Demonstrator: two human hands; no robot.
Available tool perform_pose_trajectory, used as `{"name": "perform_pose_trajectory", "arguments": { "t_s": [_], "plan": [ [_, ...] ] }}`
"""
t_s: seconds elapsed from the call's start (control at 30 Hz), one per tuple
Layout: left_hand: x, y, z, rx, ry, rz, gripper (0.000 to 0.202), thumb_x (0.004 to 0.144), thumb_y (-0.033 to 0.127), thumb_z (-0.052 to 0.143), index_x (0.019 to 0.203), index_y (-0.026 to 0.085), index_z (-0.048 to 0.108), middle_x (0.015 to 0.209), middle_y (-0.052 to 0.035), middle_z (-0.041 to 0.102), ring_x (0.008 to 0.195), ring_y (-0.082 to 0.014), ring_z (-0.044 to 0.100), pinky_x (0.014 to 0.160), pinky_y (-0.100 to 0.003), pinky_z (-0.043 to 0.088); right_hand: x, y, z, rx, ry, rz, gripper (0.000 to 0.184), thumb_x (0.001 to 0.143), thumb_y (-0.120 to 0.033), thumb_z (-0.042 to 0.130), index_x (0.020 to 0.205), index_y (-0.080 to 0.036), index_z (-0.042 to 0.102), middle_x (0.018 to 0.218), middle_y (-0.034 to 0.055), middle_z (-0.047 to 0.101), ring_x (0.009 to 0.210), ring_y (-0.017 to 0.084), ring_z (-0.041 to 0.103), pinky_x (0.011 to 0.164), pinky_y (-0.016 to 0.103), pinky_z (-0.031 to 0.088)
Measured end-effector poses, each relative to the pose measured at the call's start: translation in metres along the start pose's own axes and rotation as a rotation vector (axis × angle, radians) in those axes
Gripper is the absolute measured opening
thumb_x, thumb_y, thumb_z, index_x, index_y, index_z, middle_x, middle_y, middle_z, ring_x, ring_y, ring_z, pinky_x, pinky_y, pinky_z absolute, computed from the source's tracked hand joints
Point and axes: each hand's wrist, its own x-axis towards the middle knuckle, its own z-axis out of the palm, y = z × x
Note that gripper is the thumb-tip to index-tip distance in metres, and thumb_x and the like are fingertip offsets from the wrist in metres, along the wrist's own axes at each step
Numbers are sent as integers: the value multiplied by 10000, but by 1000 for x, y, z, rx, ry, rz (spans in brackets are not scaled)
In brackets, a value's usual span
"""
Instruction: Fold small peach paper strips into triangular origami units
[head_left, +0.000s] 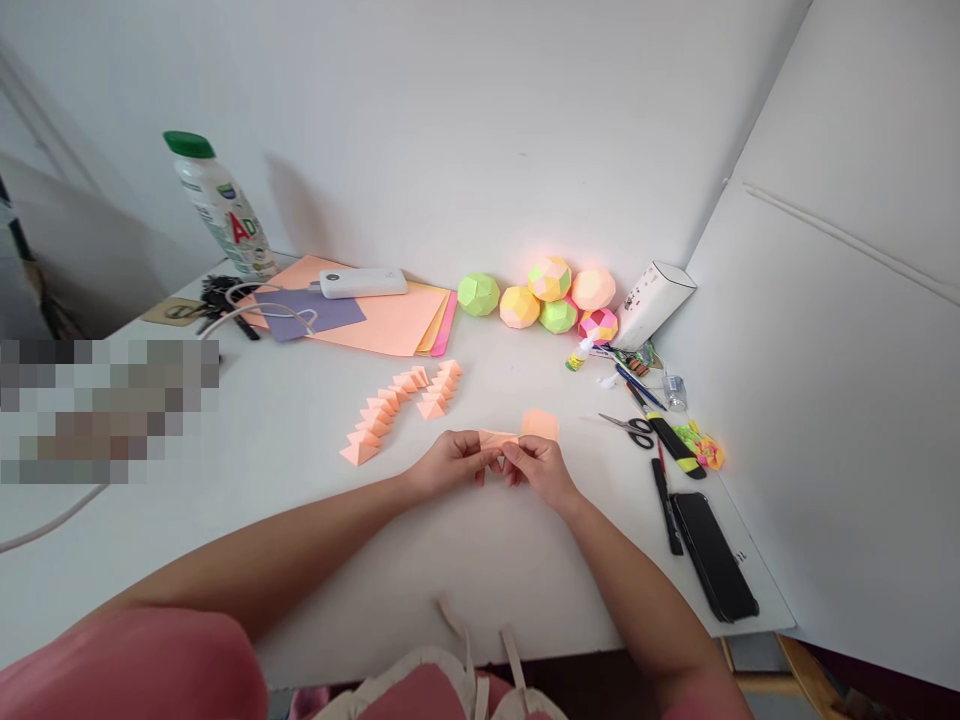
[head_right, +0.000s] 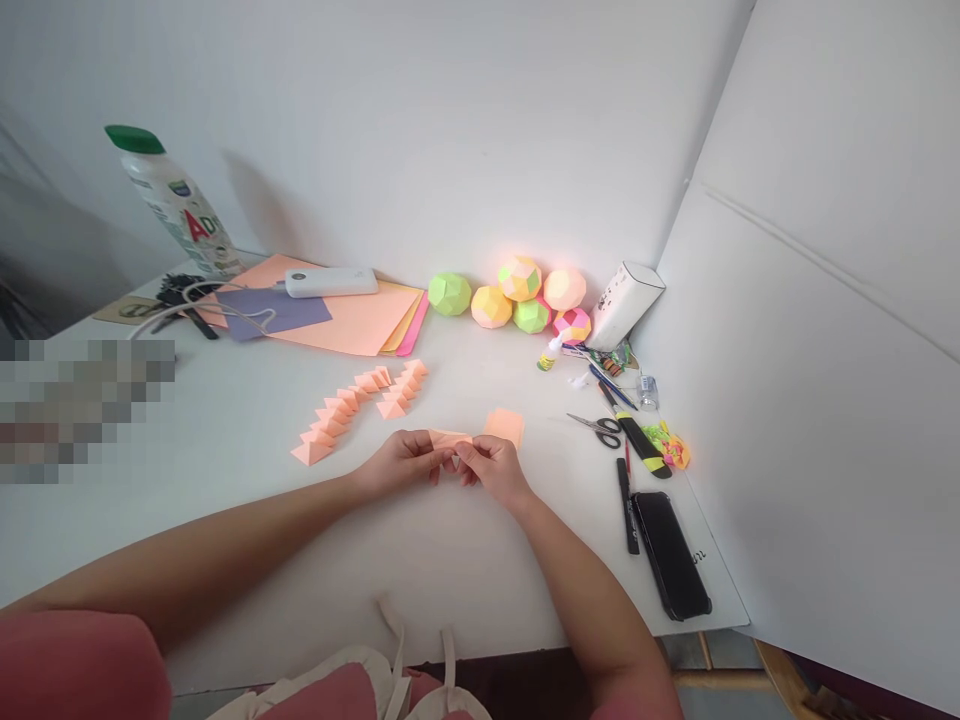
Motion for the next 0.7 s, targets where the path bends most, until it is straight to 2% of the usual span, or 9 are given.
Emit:
{"name": "perform_pose_trajectory", "arguments": {
  "t_s": [0.27, 0.47, 0.6, 0.7],
  "plan": [
    [3, -4, -1, -24, -21, 21, 403, 774, 532, 517, 765, 145, 628, 765, -47, 654, 546, -114, 552, 537, -255, 480, 0, 1, 0, 11, -4, 7, 376, 769, -481, 574, 583, -156, 547, 580, -1, 568, 467, 96, 525, 455, 221, 435],
    [2, 0, 0, -95, -66, 56, 394, 799, 506, 502, 752, 145, 652, 750, -52, 662, 588, -124, 564, 544, -253, 484, 0, 2, 0, 50, -19, -26, 269, 764, -431, 608, 754, -167, 557, 615, -8, 599, 511, 103, 554, 478, 221, 440],
    [1, 2, 0, -89, -61, 31, 391, 793, 505, 509, 758, 145, 657, 734, -51, 660, 564, -118, 549, 538, -259, 476, 3, 6, -1, 60, -14, -28, 268, 763, -414, 613, 709, -157, 566, 611, -4, 599, 483, 91, 537, 473, 222, 432],
    [1, 2, 1, -99, -74, 36, 358, 777, 489, 542, 763, 147, 648, 745, -49, 657, 612, -129, 566, 552, -254, 471, 3, 7, -1, 64, 9, -23, 283, 756, -421, 617, 665, -159, 558, 592, -7, 601, 463, 89, 529, 463, 222, 421]
  ]
}}
